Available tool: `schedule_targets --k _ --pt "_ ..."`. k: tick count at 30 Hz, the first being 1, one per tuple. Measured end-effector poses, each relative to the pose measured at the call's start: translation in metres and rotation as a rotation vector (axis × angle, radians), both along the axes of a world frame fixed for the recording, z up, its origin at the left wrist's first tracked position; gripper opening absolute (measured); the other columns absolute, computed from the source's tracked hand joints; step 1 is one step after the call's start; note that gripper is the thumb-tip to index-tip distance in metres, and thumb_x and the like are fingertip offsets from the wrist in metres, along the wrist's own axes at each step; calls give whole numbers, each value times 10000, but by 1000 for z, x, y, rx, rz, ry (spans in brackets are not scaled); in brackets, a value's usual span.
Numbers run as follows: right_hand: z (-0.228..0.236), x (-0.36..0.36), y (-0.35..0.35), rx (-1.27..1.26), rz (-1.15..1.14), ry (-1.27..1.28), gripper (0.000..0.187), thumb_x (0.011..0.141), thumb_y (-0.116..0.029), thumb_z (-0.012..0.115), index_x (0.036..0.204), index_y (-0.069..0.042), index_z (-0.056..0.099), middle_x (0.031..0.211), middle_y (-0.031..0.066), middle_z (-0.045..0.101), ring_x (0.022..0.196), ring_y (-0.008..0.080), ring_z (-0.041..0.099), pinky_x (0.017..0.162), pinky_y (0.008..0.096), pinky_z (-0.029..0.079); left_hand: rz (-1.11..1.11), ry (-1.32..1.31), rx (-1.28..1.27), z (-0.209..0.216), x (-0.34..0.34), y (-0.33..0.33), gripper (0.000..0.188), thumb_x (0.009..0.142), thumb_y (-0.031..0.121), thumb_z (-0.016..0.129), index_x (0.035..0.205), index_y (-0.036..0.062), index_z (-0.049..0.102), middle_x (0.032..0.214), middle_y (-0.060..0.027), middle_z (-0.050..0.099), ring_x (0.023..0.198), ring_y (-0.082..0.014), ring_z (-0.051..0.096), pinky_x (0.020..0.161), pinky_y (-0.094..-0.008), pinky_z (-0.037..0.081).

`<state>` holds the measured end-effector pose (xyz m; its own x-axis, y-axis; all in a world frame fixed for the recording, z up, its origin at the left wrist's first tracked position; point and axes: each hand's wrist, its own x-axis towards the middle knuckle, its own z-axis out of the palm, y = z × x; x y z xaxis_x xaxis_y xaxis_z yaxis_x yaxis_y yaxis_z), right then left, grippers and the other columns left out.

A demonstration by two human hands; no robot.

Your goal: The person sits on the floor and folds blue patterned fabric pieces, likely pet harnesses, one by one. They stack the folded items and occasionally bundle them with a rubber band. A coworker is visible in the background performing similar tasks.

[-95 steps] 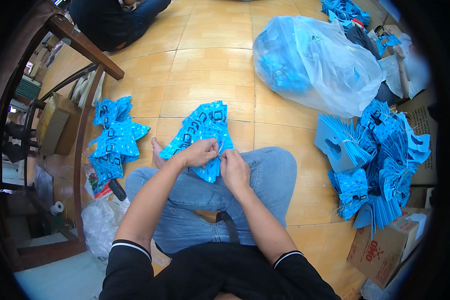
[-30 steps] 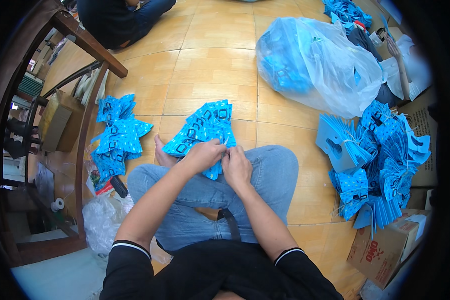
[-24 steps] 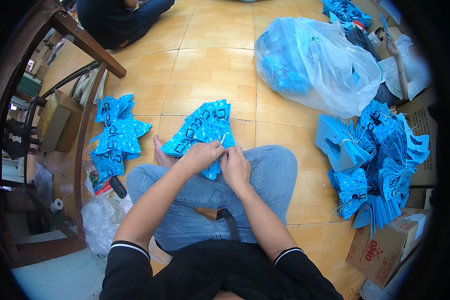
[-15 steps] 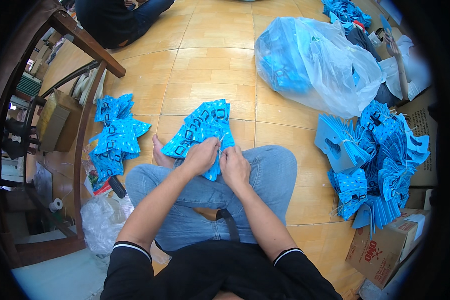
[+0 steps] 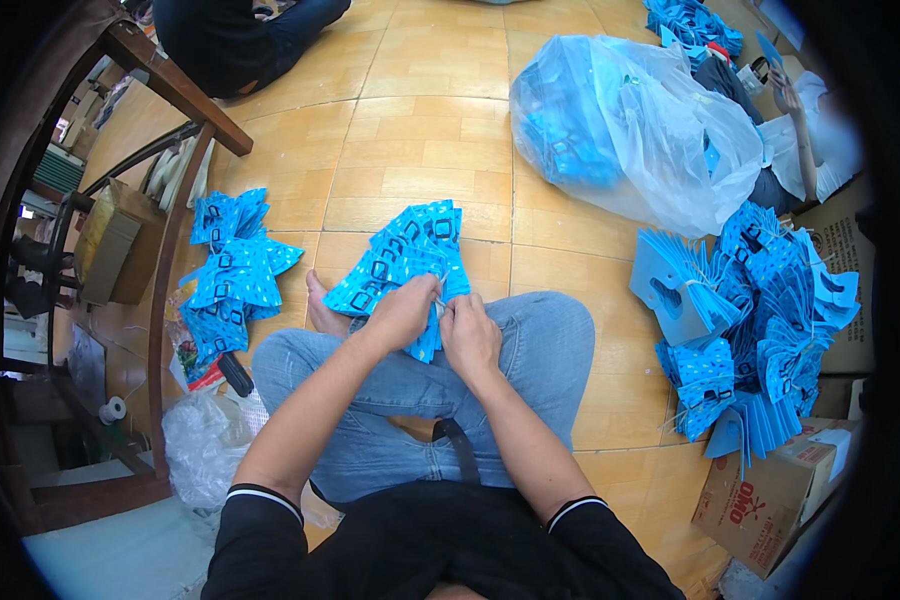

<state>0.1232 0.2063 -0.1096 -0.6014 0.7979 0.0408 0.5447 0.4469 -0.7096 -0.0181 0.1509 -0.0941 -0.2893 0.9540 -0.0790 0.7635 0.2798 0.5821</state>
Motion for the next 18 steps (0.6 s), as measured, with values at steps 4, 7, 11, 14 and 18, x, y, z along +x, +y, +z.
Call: schedule_targets --k 4,7,11,14,18 --pt "-1 0 0 5 6 -13 123 893 -157 575 948 -47 585 967 174 600 793 413 636 691 526 499 152 -207 -82 2 0 1 167 975 141 487 1120 87 551 984 -190 628 837 -378 641 675 -463 504" --pt "-1 0 -1 5 -1 -1 127 893 -159 577 956 -48 584 971 172 601 792 412 637 690 527 500 -50 -130 -47 10 -1 -3 188 970 143 499 1143 85 543 987 -184 614 855 -385 633 692 -471 508" --pt "-1 -1 -1 5 -7 -13 127 894 -162 578 962 -55 584 973 168 603 789 410 638 687 527 500 -158 40 -41 8 0 -4 197 955 138 520 1141 79 549 1000 -168 596 861 -398 618 719 -479 516" --pt "-2 -1 -1 9 -8 -32 119 894 -162 580 957 -61 586 970 166 603 787 408 638 683 524 501 -144 68 118 1 0 -3 155 974 150 508 1100 62 534 968 -152 599 795 -350 637 662 -444 534" --pt "-2 -1 -1 9 -7 -15 112 891 -157 585 952 -63 586 967 166 601 786 408 639 682 521 502 271 -545 -63 -6 -4 -3 146 1032 200 451 1067 59 458 861 -109 585 625 -203 631 504 -332 534"
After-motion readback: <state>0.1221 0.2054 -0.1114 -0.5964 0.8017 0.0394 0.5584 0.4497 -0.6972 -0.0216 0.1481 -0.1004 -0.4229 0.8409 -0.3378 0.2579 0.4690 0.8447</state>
